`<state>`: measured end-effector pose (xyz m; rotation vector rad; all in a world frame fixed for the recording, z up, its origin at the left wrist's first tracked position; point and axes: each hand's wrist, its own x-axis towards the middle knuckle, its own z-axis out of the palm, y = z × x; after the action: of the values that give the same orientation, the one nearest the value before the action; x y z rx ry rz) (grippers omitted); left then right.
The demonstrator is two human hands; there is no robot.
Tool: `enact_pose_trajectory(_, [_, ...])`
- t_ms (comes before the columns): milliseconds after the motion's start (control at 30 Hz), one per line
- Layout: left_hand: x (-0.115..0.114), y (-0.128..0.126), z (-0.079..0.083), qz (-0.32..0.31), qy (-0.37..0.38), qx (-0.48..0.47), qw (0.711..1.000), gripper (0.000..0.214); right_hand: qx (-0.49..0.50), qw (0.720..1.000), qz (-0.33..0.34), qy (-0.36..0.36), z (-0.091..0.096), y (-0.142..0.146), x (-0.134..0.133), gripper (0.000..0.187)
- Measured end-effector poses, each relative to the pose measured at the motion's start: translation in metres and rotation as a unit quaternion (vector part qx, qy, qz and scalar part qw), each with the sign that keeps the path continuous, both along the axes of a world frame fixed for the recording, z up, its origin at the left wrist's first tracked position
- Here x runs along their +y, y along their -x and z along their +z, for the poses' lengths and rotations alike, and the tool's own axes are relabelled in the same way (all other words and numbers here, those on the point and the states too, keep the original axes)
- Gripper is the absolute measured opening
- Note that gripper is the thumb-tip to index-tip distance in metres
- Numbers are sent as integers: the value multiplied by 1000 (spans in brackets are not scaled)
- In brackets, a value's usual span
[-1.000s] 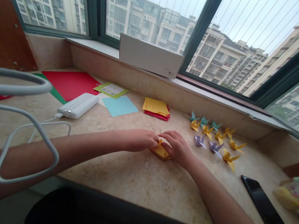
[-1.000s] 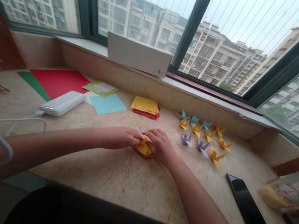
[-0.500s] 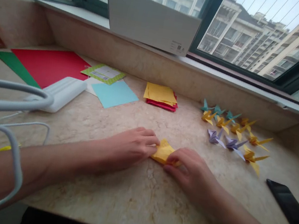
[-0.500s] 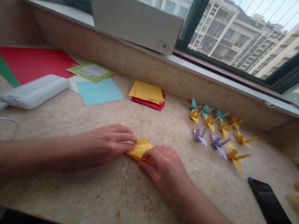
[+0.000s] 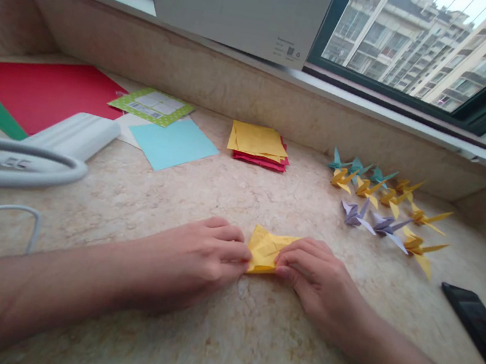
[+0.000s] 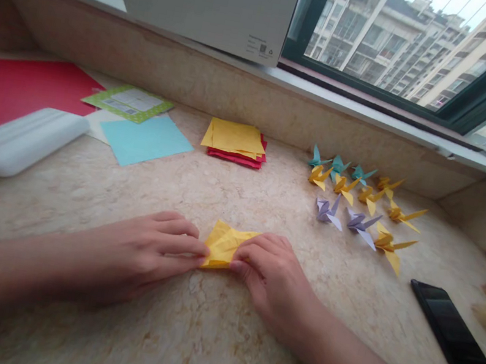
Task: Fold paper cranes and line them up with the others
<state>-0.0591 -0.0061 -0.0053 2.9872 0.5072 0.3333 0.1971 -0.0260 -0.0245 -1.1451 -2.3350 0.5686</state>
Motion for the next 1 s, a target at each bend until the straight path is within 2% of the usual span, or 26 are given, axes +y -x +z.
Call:
enact_pose_trajectory(133, [-2, -2, 2, 4, 12, -13, 1000, 23, 0, 999, -26, 32, -1, 4, 2, 17])
enact_pose_trajectory(333, [-1, -3, 3, 21, 37, -32, 999, 27, -24, 999, -30, 7, -3, 5, 7, 17])
enact_pose_trajectory(533, [0, -2, 3, -6, 31, -41, 999, 29, -27, 999, -41, 21, -4, 7, 6, 15])
enact_pose_trajectory(733, [0, -3, 3, 2, 25, -37, 999, 30, -4, 998, -50, 31, -8, 8, 7, 11])
enact_pose_trajectory(1000, [0, -2, 2, 5, 17, -44, 999, 28, -2, 998, -49, 42, -4, 10, 10, 13])
